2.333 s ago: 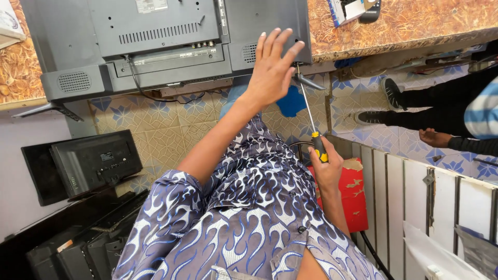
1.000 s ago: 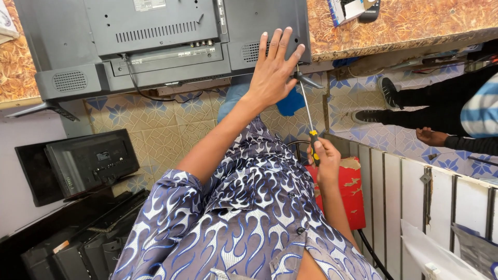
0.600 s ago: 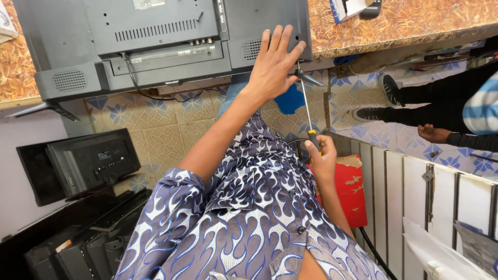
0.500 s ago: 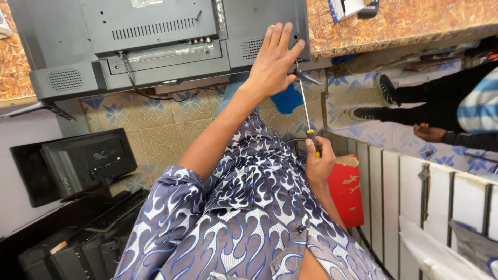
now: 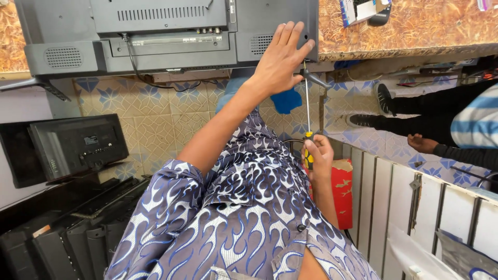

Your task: Using a manual screwdriver to fasten or unfasten screws on the back panel of a television, likely to attach or remove a stand.

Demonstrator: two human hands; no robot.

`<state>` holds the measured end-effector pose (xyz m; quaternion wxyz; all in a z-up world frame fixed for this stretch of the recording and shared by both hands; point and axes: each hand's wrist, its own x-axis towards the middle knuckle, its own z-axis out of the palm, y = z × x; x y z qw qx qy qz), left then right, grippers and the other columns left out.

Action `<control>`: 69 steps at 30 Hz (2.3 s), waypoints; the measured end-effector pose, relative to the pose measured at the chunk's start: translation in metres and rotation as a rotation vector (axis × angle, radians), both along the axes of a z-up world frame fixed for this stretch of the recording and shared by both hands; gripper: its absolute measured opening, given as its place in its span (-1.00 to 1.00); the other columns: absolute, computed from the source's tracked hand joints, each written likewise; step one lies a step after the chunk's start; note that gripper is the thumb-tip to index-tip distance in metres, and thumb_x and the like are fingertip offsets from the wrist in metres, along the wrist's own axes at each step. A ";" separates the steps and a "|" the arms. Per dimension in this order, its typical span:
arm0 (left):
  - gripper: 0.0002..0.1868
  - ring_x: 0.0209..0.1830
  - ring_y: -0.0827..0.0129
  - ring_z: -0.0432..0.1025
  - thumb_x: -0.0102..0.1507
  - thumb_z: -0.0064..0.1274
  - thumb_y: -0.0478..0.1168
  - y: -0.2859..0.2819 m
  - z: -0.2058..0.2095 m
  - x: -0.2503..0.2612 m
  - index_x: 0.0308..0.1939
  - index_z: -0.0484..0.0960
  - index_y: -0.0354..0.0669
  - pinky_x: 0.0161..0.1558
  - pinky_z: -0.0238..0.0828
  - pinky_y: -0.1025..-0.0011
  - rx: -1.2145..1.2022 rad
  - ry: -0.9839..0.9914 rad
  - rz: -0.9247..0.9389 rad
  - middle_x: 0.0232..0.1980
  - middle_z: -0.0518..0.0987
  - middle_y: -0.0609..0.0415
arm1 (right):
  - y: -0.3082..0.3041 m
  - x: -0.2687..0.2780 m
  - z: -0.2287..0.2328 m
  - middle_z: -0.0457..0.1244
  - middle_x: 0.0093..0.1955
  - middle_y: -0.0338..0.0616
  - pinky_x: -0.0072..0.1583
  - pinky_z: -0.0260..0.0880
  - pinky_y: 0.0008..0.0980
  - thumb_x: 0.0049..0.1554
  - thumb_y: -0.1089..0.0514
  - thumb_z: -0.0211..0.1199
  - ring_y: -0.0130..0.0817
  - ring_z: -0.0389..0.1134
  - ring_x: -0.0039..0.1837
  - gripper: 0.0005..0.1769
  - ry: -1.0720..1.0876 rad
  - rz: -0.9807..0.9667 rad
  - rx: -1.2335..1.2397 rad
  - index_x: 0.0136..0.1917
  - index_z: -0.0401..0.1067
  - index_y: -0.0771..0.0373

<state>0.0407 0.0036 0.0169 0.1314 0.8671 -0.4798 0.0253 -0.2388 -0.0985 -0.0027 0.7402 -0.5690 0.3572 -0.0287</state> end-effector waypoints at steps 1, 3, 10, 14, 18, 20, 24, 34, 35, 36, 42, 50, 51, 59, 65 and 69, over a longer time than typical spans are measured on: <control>-0.06 0.56 -0.37 -0.07 0.22 0.44 0.15 0.001 0.001 -0.001 0.50 0.29 -0.12 0.56 -0.19 -0.28 0.001 0.001 -0.005 0.54 0.03 -0.44 | 0.007 -0.001 0.000 0.23 -0.39 -0.22 -0.46 0.17 -0.54 0.14 0.04 0.34 -0.50 0.19 -0.47 -0.70 0.001 -0.005 0.001 0.00 0.31 0.17; -0.10 0.57 -0.39 -0.11 0.29 0.38 0.11 0.001 0.003 -0.001 0.53 0.25 -0.14 0.57 -0.21 -0.32 0.021 0.008 -0.020 0.55 -0.01 -0.46 | 0.019 -0.002 -0.001 0.31 -0.29 -0.15 -0.32 0.26 -0.44 0.31 -0.09 0.21 -0.46 0.27 -0.35 -0.60 -0.037 0.002 -0.782 0.06 0.42 0.34; -0.08 0.54 -0.44 -0.04 0.20 0.40 0.16 -0.001 -0.002 0.003 0.49 0.35 -0.15 0.52 -0.21 -0.31 -0.008 -0.030 -0.036 0.53 0.06 -0.53 | -0.013 0.002 -0.004 0.28 -0.28 -0.24 -0.49 0.20 -0.67 0.40 -0.06 0.01 -0.57 0.19 -0.45 -0.67 0.154 0.028 0.040 0.02 0.36 0.23; -0.10 0.56 -0.42 -0.07 0.25 0.38 0.15 -0.003 -0.002 0.005 0.51 0.31 -0.15 0.53 -0.21 -0.31 0.002 -0.012 -0.043 0.54 0.03 -0.50 | -0.046 -0.008 -0.041 0.16 -0.19 -0.13 -0.50 0.17 -0.51 0.38 -0.04 0.06 -0.45 0.13 -0.43 -0.64 -0.288 0.135 1.217 0.17 0.24 0.33; -0.07 0.50 -0.34 0.03 0.18 0.39 0.24 -0.002 -0.002 0.016 0.45 0.34 -0.11 0.41 -0.02 -0.30 0.034 -0.074 -0.079 0.50 0.13 -0.44 | -0.029 0.006 0.005 0.07 -0.24 -0.16 -0.49 0.16 -0.64 0.14 0.34 0.24 -0.47 0.15 -0.26 -0.70 -0.217 0.283 0.741 0.05 0.16 0.24; -0.05 0.47 -0.31 0.05 0.17 0.38 0.27 -0.003 -0.002 0.018 0.45 0.34 -0.11 0.38 0.02 -0.28 0.049 -0.094 -0.083 0.48 0.14 -0.42 | -0.026 0.005 0.006 0.14 -0.29 -0.18 -0.46 0.21 -0.59 0.11 0.23 0.29 -0.48 0.18 -0.34 -0.71 -0.058 0.235 0.447 0.03 0.22 0.20; -0.06 0.45 -0.26 0.09 0.19 0.27 0.31 0.000 0.007 0.017 0.47 0.32 -0.11 0.37 0.03 -0.22 0.081 -0.141 -0.119 0.47 0.20 -0.40 | 0.004 0.004 0.024 0.34 -0.16 -0.26 -0.22 0.32 -0.47 0.20 -0.07 0.29 -0.50 0.32 -0.23 -0.66 0.203 0.117 -0.631 0.08 0.52 0.23; -0.06 0.48 -0.32 0.09 0.20 0.23 0.34 -0.001 0.005 0.015 0.47 0.31 -0.11 0.37 0.01 -0.26 0.121 -0.111 -0.128 0.49 0.18 -0.45 | -0.052 -0.018 -0.060 0.37 -0.16 -0.12 -0.33 0.46 -0.52 0.44 -0.10 -0.11 -0.43 0.38 -0.33 -0.46 -0.274 0.216 1.139 0.34 0.31 0.43; -0.05 0.47 -0.31 0.10 0.20 0.24 0.35 -0.001 0.005 0.016 0.48 0.32 -0.12 0.37 0.02 -0.26 0.116 -0.125 -0.129 0.49 0.19 -0.44 | -0.050 -0.016 -0.056 0.29 -0.24 -0.18 -0.42 0.30 -0.56 0.42 -0.08 -0.04 -0.50 0.24 -0.43 -0.50 -0.243 0.167 1.162 0.28 0.31 0.43; -0.05 0.46 -0.31 0.10 0.21 0.24 0.35 -0.001 0.005 0.016 0.48 0.32 -0.12 0.37 0.02 -0.26 0.112 -0.138 -0.129 0.48 0.19 -0.44 | -0.048 -0.014 -0.051 0.21 -0.33 -0.24 -0.51 0.13 -0.60 0.40 -0.07 0.02 -0.57 0.11 -0.53 -0.54 -0.213 0.117 1.184 0.22 0.31 0.43; -0.06 0.42 -0.27 0.14 0.16 0.27 0.34 -0.002 0.006 0.019 0.43 0.36 -0.11 0.33 0.05 -0.22 0.084 -0.124 -0.131 0.45 0.23 -0.44 | -0.020 0.005 0.003 0.20 -0.38 -0.24 -0.45 0.26 -0.58 0.09 0.13 0.36 -0.53 0.18 -0.46 -0.67 -0.030 0.118 0.226 0.02 0.26 0.13; -0.07 0.45 -0.31 0.11 0.22 0.20 0.35 -0.004 0.009 0.022 0.47 0.32 -0.13 0.33 0.09 -0.25 0.145 -0.125 -0.160 0.47 0.21 -0.45 | 0.013 0.006 0.019 0.36 -0.16 -0.12 -0.25 0.35 -0.46 0.28 0.04 0.25 -0.44 0.34 -0.25 -0.73 0.028 -0.012 -0.635 0.07 0.44 0.32; -0.06 0.44 -0.30 0.13 0.21 0.19 0.37 -0.004 0.010 0.023 0.46 0.33 -0.14 0.32 0.11 -0.24 0.158 -0.139 -0.162 0.46 0.23 -0.46 | 0.012 0.009 0.020 0.34 -0.22 -0.15 -0.32 0.32 -0.52 0.26 0.05 0.24 -0.50 0.28 -0.35 -0.76 0.036 -0.032 -0.417 0.04 0.42 0.28; -0.05 0.45 -0.33 0.12 0.21 0.20 0.35 -0.004 0.008 0.025 0.46 0.32 -0.16 0.34 0.10 -0.26 0.164 -0.113 -0.176 0.47 0.22 -0.47 | -0.044 -0.008 -0.053 0.21 -0.19 -0.12 -0.49 0.26 -0.52 0.34 0.02 0.13 -0.47 0.20 -0.42 -0.70 -0.187 0.106 1.039 0.06 0.28 0.33; -0.06 0.45 -0.31 0.12 0.20 0.23 0.35 -0.002 0.011 0.027 0.45 0.31 -0.14 0.34 0.10 -0.25 0.133 -0.082 -0.182 0.46 0.22 -0.43 | -0.005 0.011 0.028 0.32 -0.16 -0.19 -0.29 0.35 -0.52 0.14 0.13 0.30 -0.49 0.30 -0.29 -0.79 0.075 0.098 0.026 0.01 0.40 0.25; -0.07 0.44 -0.31 0.13 0.21 0.22 0.34 -0.002 0.011 0.027 0.44 0.32 -0.16 0.32 0.13 -0.26 0.134 -0.097 -0.192 0.45 0.23 -0.45 | 0.010 0.008 0.027 0.36 -0.09 0.13 -0.10 0.39 -0.14 0.36 0.06 0.15 -0.09 0.40 -0.05 -0.56 -0.066 0.145 -1.044 0.18 0.49 0.57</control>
